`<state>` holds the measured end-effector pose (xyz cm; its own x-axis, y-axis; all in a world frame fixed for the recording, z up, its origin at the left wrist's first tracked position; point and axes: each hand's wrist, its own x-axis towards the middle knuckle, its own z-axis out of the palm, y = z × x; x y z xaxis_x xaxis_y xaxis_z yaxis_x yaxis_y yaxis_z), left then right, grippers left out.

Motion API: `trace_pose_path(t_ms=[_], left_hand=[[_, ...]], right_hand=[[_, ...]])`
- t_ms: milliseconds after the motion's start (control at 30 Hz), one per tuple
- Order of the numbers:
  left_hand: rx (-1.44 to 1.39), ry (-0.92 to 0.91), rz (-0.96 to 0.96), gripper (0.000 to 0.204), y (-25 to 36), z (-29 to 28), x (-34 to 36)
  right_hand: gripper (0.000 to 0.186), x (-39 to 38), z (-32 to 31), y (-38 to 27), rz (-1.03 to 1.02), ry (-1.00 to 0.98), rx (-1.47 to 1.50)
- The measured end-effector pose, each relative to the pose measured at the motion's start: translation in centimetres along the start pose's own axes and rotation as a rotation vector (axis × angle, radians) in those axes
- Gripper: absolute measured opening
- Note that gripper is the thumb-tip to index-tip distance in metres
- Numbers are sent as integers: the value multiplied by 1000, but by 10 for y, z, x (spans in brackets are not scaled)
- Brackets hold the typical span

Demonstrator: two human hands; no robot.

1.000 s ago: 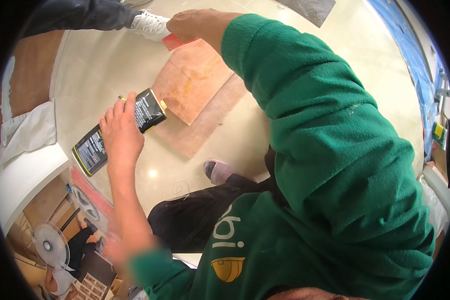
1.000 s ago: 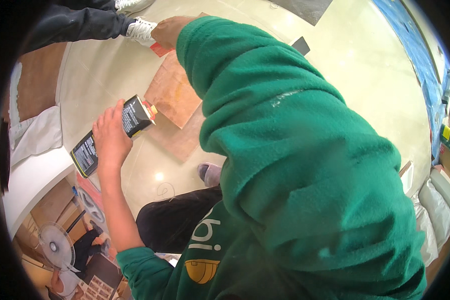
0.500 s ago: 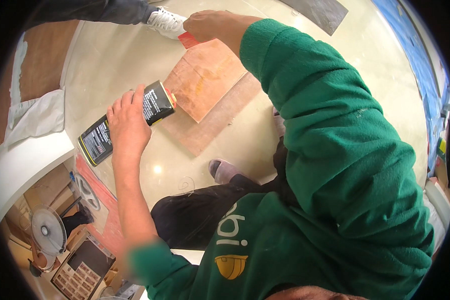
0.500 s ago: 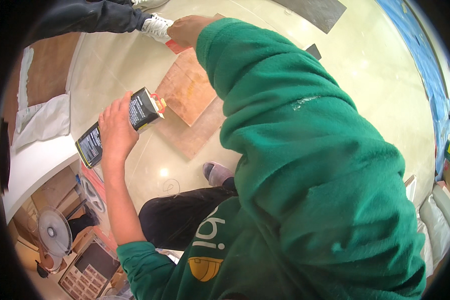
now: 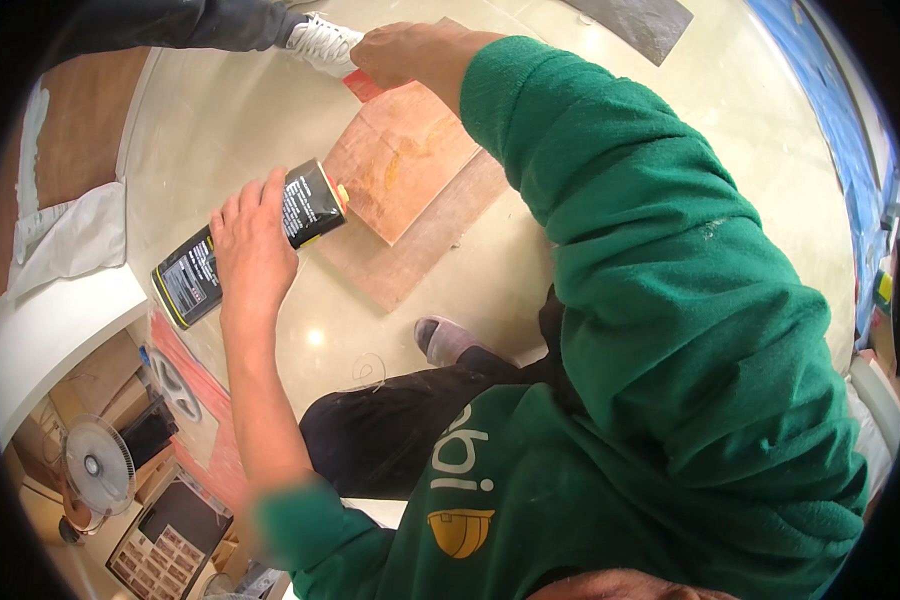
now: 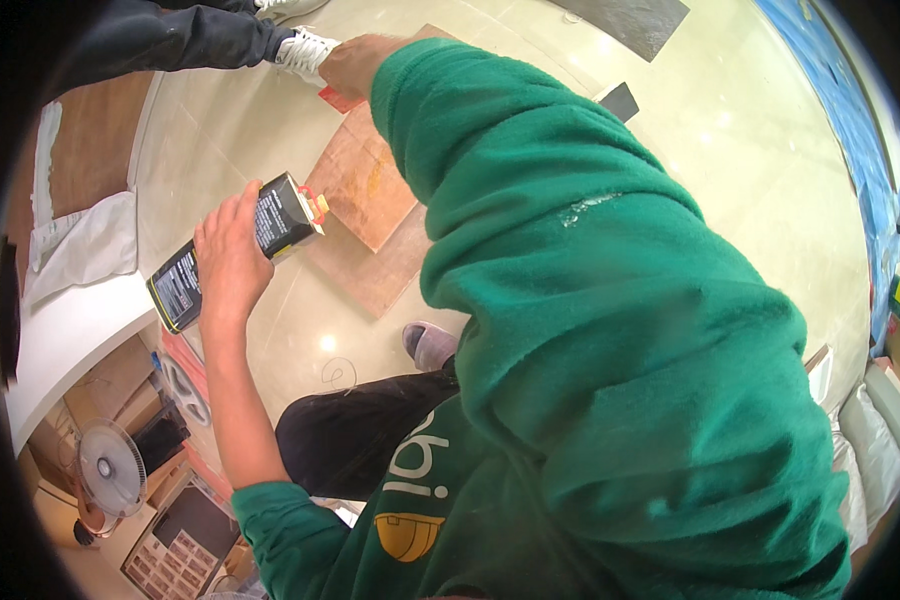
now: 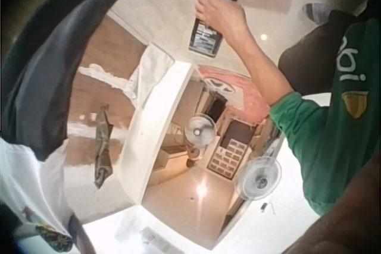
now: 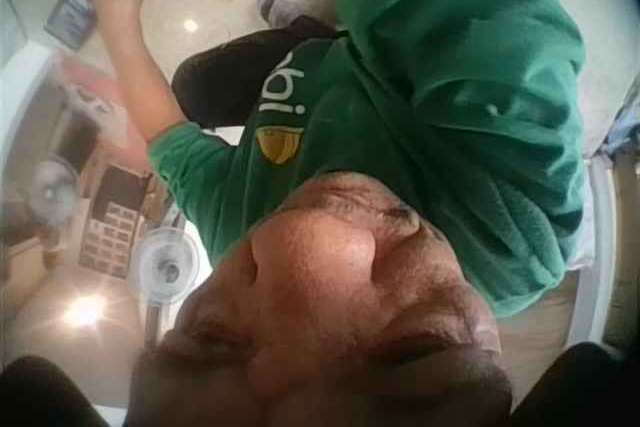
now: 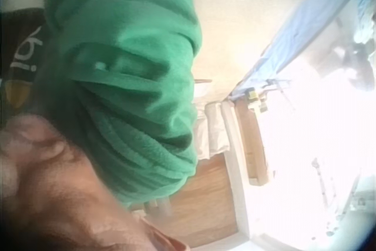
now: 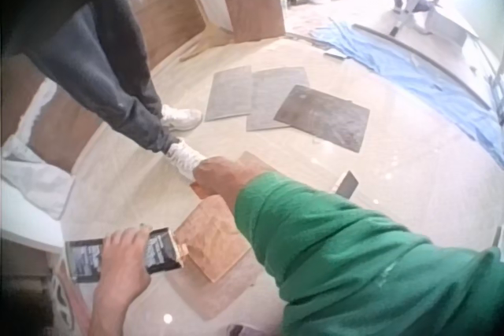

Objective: The person kneels on the floor and applies yellow adhesive from a tube onto a rectangular tile using a red plastic spreader. They spread the adhesive evenly across the tile surface, then set the tile aside and repeat the process on another tile.

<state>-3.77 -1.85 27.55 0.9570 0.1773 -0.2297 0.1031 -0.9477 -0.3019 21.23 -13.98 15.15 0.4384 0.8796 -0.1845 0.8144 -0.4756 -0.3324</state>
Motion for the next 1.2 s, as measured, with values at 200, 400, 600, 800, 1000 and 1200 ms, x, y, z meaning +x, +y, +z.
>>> trace_pose_path(t_ms=[200, 400, 600, 800, 1000, 1200], left_hand=[[-4, -23, -4, 73, 2, -3, -1], [10, 69, 28, 66, 6, -2, 3], [-135, 190, 95, 60, -13, 29, -10], [-104, 94, 63, 67, 8, 14, -1], [-68, 88, 50, 67, 7, 13, -8], [-69, 172, 102, 69, 8, 17, 8]], right_hand=[[27, -2, -4, -2, -23, -43, -18], [21, 3, 13, 17, -28, 46, -10], [19, 7, 19, 10, -117, 107, 13], [19, 28, 32, 31, -112, -6, -66], [20, 21, 35, 20, -128, 39, -12], [22, 15, 12, 28, -20, -31, -25]])
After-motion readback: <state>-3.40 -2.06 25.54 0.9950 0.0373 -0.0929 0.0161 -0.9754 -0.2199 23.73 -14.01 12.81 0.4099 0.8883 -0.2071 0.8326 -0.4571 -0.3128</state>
